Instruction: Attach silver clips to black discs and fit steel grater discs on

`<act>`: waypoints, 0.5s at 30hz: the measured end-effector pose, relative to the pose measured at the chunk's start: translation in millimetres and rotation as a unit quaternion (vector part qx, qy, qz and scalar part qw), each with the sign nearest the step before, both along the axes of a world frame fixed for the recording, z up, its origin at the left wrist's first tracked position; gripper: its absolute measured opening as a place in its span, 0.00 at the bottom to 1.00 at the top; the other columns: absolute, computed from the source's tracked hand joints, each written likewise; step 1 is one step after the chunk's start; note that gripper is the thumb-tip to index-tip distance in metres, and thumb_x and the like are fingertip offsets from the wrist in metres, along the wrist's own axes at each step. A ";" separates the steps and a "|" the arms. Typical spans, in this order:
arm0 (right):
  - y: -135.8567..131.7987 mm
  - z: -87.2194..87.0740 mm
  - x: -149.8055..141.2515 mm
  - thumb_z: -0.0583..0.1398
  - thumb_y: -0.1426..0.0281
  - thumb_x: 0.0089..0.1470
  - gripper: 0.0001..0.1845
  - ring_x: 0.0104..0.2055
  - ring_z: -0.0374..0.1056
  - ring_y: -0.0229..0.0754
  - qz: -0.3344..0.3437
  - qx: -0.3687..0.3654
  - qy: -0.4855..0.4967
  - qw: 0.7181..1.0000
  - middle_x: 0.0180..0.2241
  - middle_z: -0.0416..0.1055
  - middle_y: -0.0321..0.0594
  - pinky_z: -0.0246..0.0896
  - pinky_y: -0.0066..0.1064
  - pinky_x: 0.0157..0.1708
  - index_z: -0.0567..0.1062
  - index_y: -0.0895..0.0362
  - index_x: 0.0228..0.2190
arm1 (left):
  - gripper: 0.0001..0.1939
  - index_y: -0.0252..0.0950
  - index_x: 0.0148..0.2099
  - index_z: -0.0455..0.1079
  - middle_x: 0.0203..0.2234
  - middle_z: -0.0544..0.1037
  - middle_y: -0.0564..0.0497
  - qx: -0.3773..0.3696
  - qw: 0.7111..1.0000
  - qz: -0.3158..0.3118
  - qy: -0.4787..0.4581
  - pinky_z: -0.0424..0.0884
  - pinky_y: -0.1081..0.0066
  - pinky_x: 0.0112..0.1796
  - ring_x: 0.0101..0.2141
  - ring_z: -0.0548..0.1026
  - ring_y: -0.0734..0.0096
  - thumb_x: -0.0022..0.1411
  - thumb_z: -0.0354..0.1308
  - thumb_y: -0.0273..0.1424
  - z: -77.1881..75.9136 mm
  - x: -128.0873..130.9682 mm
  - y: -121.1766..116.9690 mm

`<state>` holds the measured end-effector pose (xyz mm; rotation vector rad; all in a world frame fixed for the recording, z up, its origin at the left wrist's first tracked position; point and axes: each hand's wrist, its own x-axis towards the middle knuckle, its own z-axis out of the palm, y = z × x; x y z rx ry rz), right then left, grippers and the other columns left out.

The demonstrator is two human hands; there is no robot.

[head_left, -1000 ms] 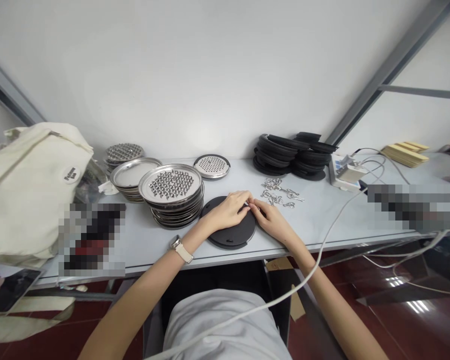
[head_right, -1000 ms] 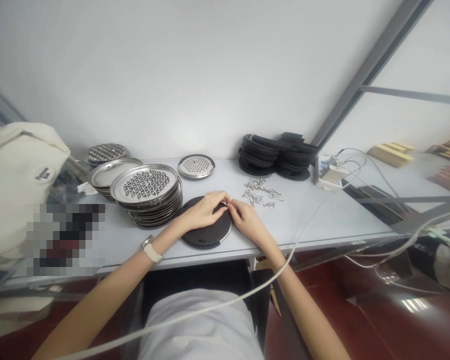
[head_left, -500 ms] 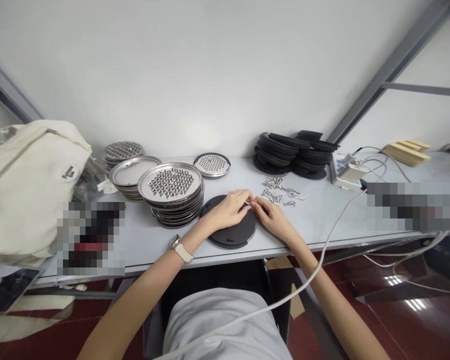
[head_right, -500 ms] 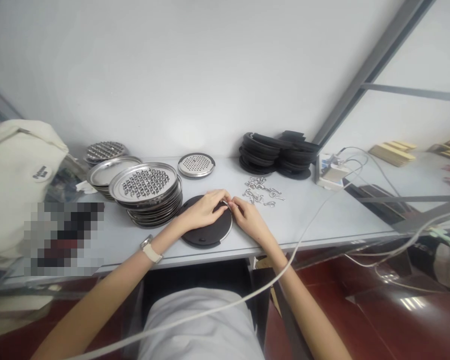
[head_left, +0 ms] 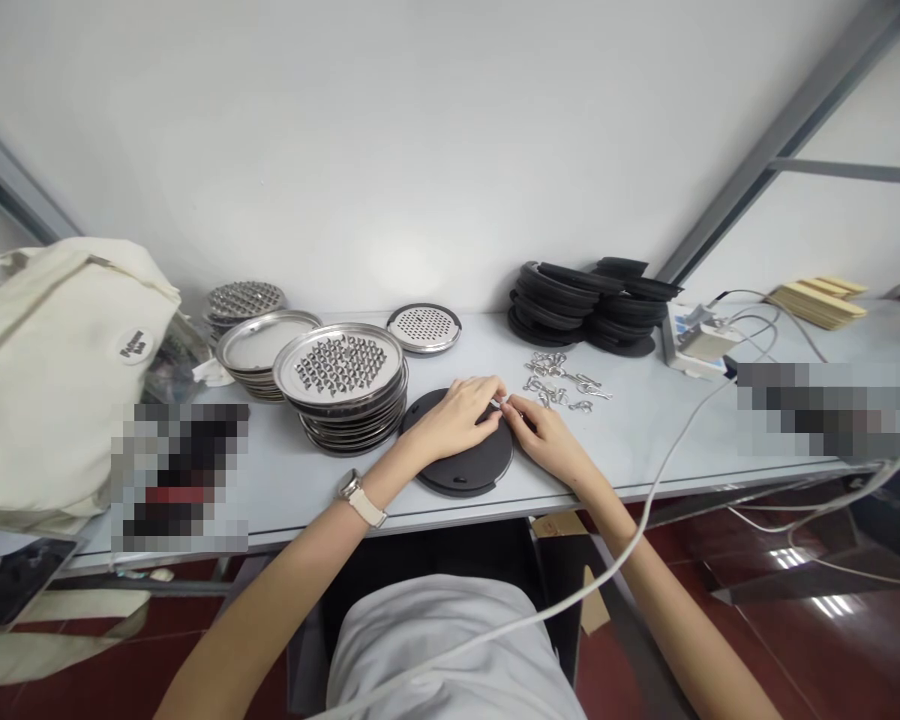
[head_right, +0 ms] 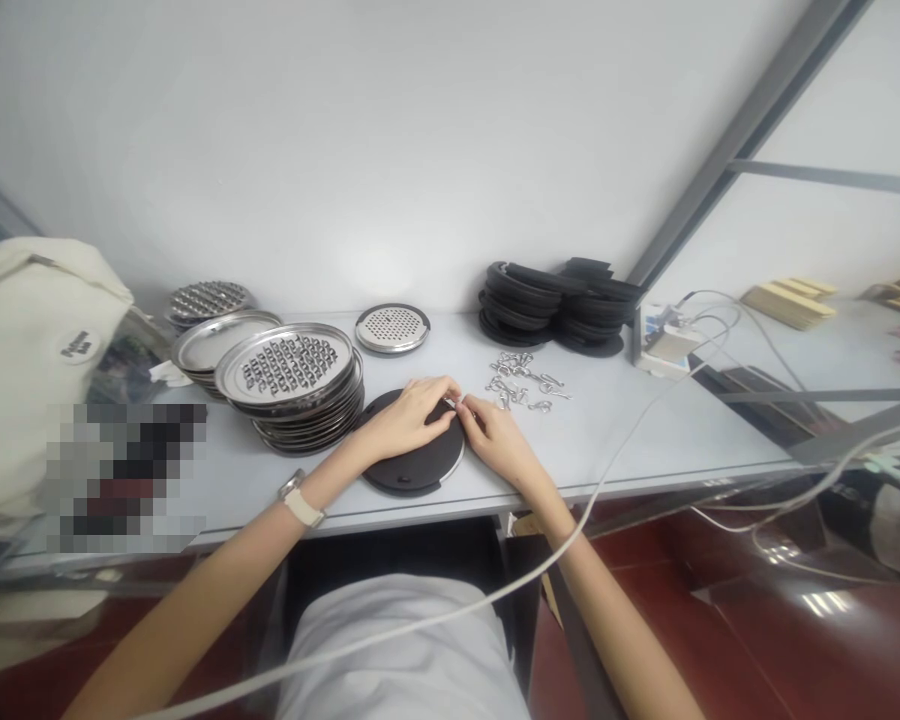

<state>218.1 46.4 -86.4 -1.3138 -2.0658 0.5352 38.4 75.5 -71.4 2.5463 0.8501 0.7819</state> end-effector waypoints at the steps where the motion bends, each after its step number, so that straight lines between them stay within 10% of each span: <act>1: 0.0 -0.3 0.0 0.47 0.65 0.64 0.15 0.26 0.61 0.39 -0.003 0.001 -0.004 1.000 0.23 0.65 0.36 0.54 0.30 0.29 0.61 0.55 0.25 | 0.08 0.37 0.46 0.60 0.42 0.71 0.48 0.009 1.000 0.007 0.008 0.62 0.62 0.50 0.46 0.68 0.63 0.63 0.50 0.26 0.6 0.1 -0.6; 15: 0.4 -1.7 0.0 0.47 0.65 0.64 0.16 0.26 0.61 0.40 -0.005 -0.003 -0.013 1.000 0.23 0.63 0.35 0.53 0.30 0.29 0.59 0.54 0.24 | 0.06 0.38 0.42 0.67 0.38 0.74 0.50 0.042 0.993 0.085 0.067 0.56 0.56 0.48 0.42 0.69 0.61 0.63 0.51 0.32 3.2 0.5 -3.1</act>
